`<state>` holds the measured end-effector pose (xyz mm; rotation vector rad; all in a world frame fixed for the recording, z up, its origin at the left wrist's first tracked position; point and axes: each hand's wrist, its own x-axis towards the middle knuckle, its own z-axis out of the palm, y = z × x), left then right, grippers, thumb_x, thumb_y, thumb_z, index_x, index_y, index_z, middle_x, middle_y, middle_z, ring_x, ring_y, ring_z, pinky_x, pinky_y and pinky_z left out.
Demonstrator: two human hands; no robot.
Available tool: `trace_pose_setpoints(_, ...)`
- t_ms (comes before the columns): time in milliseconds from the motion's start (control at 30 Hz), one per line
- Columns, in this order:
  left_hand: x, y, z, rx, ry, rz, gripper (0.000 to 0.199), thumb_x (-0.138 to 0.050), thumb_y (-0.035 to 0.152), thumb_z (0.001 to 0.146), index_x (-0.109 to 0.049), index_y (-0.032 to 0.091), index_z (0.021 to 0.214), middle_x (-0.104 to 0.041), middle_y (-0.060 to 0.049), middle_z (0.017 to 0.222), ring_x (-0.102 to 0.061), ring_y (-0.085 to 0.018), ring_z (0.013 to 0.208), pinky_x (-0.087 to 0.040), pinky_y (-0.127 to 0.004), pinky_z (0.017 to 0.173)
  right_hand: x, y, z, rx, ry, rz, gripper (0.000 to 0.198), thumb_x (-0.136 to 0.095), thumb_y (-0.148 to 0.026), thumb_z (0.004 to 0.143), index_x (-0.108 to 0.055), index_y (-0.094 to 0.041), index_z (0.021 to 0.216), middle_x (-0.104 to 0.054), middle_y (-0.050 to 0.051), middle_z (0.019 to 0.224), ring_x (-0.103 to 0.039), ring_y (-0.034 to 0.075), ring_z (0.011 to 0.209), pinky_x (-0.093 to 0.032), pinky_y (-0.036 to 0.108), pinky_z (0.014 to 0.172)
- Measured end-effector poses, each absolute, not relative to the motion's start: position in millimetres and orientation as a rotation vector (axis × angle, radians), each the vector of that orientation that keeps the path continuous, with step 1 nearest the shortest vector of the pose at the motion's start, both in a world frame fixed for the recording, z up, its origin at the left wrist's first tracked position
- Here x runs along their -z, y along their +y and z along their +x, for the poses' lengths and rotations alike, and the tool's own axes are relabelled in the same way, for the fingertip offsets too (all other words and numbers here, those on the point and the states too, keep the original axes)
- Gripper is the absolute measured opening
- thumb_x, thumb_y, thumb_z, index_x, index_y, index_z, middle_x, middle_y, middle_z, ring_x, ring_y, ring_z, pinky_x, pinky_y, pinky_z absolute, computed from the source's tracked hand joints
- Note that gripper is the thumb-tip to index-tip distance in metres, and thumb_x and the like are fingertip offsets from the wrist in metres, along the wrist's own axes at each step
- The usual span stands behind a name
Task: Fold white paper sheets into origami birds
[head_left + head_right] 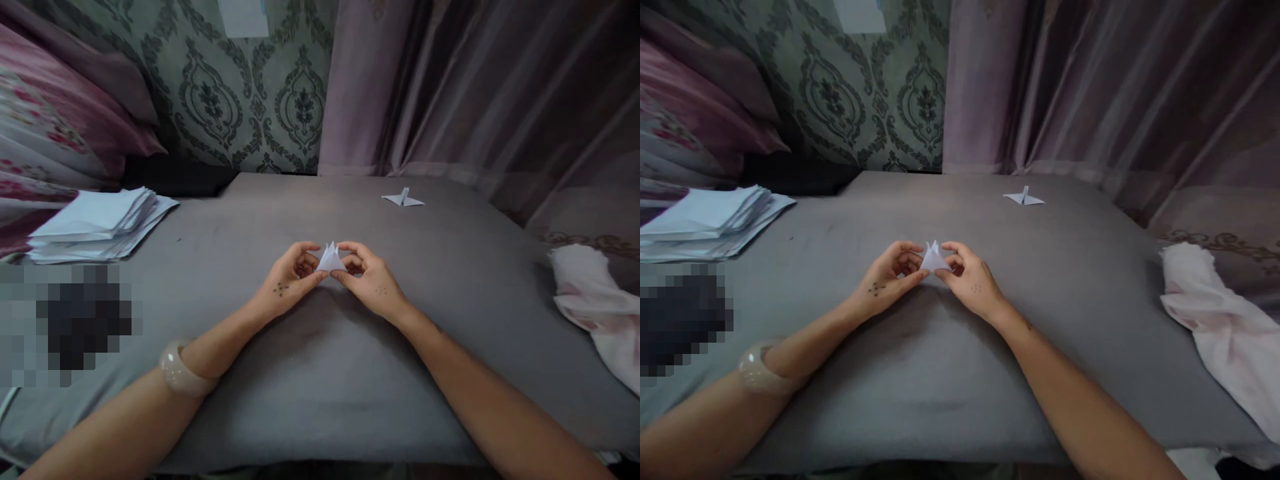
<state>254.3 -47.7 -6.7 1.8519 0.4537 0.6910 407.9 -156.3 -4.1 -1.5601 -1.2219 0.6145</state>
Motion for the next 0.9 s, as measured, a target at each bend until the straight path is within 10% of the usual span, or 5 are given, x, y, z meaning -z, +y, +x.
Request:
trace_pose_setpoints(333,-3.0,-53.9,248.3,-0.76,0.37,1.877,0.021,-0.068,0.039,0.081,-0.071,0.018,0.078,-0.065,-0.004,0.081,-0.06,-0.016,0.077,-0.047,-0.03,0.074,-14.6,-164.5,396.1,-0.563,-1.12,-1.593,0.035,-0.073,-0.028,0.074,-0.058,-0.022,0.105,-0.073,-0.001,0.078,-0.067,0.015,0.071,-0.049,0.028,0.071)
trace_pose_setpoints(600,7.4,-43.0,253.2,-0.636,0.472,1.999,0.016,-0.063,0.031,0.084,-0.07,0.017,0.084,-0.067,-0.003,0.081,-0.06,-0.015,0.077,-0.047,-0.028,0.074,6.9,-154.8,402.8,-0.613,-1.165,-1.609,0.019,-0.066,-0.021,0.079,-0.058,-0.021,0.096,-0.074,0.002,0.087,-0.07,0.016,0.081,-0.051,0.03,0.077)
trace_pose_setpoints(900,21.5,-28.9,252.5,-0.571,0.584,2.126,0.023,-0.061,0.023,0.082,-0.069,0.018,0.103,-0.069,-0.006,0.092,-0.062,-0.018,0.087,-0.049,-0.032,0.081,14.5,-152.7,408.0,-0.391,-1.286,-1.657,0.043,-0.053,-0.002,0.075,-0.054,-0.019,0.115,-0.068,0.008,0.111,-0.065,0.017,0.103,-0.052,0.033,0.088)
